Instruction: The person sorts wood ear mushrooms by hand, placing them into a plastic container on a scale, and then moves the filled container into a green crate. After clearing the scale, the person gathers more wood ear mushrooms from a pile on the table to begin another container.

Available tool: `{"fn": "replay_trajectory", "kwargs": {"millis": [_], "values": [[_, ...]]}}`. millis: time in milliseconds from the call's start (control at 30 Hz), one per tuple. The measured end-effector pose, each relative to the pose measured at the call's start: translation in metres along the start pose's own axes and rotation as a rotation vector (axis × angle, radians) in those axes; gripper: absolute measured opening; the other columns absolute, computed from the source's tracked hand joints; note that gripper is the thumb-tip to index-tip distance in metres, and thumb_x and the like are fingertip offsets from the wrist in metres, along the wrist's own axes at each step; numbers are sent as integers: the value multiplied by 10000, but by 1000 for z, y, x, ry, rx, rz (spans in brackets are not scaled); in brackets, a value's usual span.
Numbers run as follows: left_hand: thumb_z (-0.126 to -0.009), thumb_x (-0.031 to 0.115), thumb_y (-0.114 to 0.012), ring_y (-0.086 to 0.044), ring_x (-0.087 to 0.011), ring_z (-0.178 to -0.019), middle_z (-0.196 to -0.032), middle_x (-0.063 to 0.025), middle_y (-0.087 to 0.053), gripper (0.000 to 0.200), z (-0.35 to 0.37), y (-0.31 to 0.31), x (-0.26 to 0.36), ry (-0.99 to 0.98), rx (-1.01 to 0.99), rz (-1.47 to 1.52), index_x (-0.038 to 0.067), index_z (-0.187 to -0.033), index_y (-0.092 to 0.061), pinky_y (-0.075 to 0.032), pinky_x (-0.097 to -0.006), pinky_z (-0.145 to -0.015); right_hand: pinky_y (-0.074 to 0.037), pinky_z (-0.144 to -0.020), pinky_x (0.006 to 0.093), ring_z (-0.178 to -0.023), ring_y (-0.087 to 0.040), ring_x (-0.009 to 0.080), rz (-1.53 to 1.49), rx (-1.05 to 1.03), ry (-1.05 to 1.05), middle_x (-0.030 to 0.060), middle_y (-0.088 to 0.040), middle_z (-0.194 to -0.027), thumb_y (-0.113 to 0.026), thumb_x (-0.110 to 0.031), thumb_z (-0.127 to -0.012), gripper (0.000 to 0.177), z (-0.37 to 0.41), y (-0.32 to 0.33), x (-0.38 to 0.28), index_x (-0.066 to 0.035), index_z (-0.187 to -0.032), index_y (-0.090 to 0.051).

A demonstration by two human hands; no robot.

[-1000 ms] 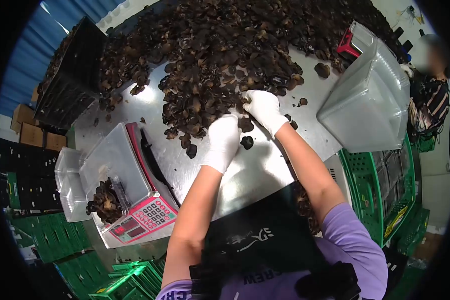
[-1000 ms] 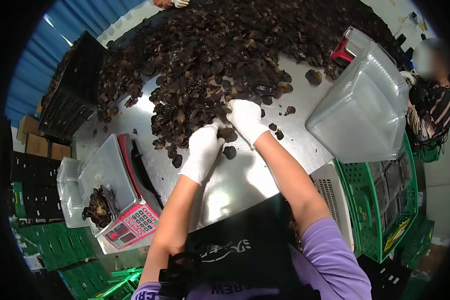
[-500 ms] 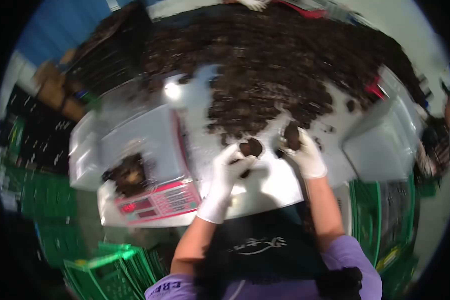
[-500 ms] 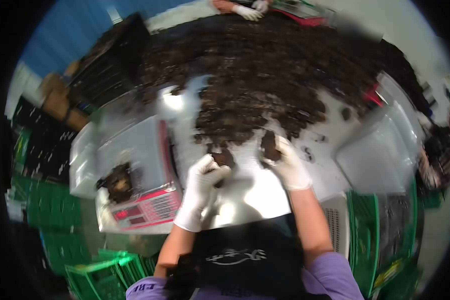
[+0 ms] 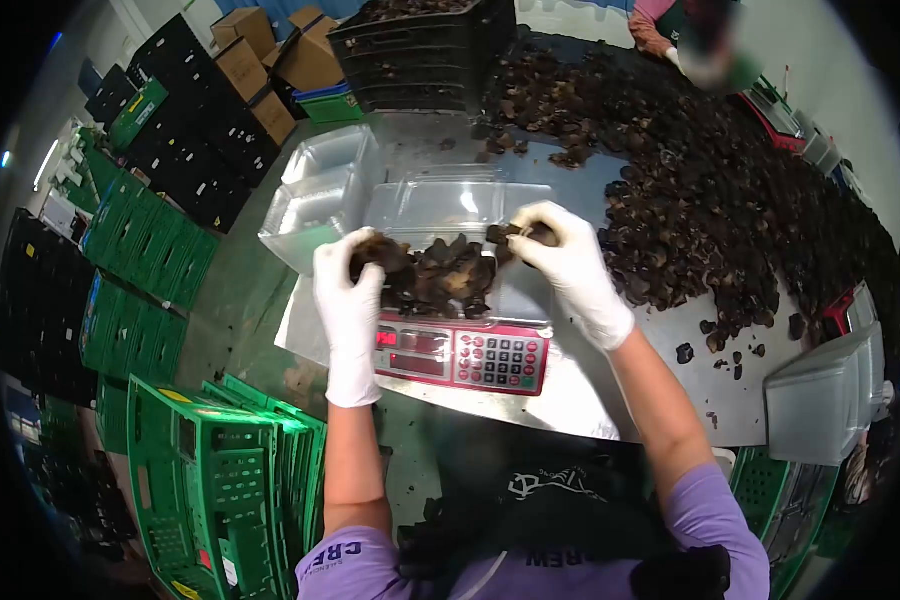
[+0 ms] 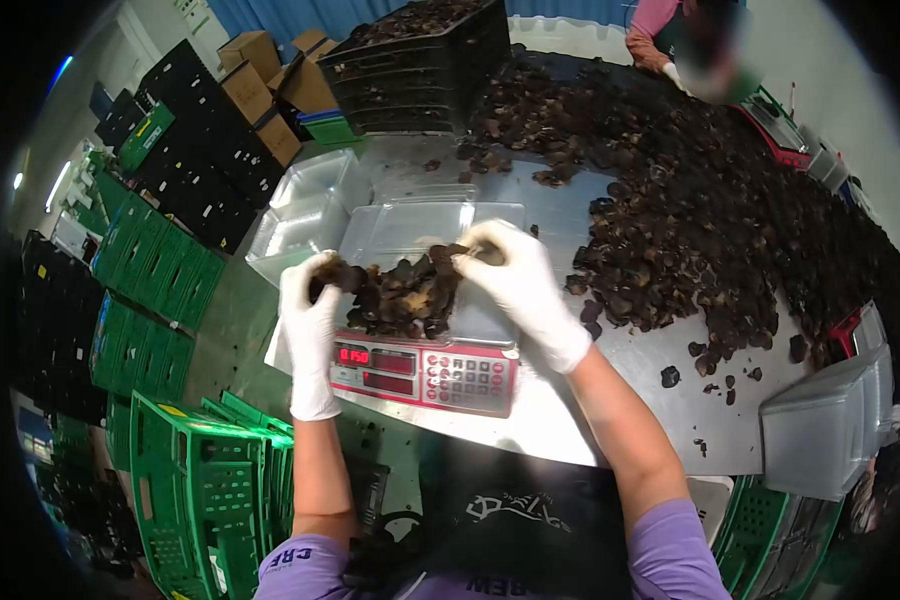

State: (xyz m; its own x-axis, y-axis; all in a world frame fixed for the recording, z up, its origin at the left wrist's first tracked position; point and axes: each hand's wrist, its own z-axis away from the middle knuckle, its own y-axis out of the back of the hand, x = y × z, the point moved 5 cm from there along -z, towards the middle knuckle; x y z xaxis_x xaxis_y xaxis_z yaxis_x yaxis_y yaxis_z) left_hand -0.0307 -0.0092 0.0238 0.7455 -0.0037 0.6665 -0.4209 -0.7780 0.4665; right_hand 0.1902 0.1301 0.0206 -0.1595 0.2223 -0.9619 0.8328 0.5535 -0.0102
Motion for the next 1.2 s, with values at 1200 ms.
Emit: {"fn": "replay_trajectory", "kwargs": {"millis": [1200], "values": [[-904,-50,-539,-617,-145,-1029,-1074,-65,-668,254,21,49,-53,234,121,154,1,-1118,-665,-463,-285,-946,-495,-787,269,-859,-617,165,417,-9,55,99,-640,-959,-608,31,-854,179,71,12,11,18,-1020,-673]]}}
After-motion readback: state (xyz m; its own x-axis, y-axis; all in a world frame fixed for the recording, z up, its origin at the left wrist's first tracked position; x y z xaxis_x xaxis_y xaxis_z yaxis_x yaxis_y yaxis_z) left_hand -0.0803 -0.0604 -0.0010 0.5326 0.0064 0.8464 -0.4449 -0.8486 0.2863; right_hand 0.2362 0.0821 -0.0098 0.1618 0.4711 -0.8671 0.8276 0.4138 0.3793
